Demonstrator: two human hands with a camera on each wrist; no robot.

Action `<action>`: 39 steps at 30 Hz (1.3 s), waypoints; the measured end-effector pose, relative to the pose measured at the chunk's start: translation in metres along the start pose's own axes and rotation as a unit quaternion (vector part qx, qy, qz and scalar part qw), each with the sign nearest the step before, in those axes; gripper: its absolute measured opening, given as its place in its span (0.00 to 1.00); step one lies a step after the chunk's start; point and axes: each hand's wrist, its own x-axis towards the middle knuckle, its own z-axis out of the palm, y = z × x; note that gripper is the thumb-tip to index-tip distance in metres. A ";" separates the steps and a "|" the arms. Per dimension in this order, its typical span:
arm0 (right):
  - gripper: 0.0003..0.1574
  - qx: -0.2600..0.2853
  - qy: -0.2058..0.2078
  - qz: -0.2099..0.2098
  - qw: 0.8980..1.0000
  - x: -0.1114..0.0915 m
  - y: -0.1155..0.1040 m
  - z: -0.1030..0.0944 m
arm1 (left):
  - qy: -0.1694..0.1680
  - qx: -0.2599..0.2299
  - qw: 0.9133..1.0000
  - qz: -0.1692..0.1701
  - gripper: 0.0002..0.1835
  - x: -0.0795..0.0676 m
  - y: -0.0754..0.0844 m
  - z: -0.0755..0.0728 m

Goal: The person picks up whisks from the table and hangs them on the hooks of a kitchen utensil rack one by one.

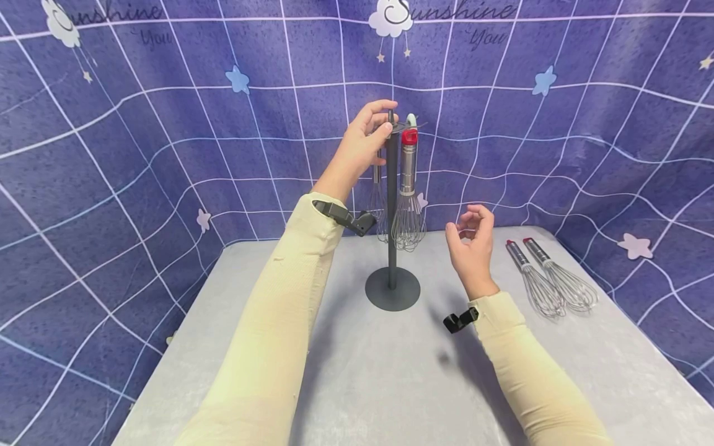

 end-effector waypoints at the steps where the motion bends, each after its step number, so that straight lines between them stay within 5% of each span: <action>1: 0.28 0.000 0.002 0.001 1.000 -0.001 0.001 -0.001 | 0.000 0.001 1.000 -0.001 0.19 0.000 0.000 0.000; 39: 0.22 -0.035 0.014 0.076 0.996 -0.015 0.044 -0.030 | -0.007 0.016 1.000 -0.002 0.20 -0.002 0.005 -0.005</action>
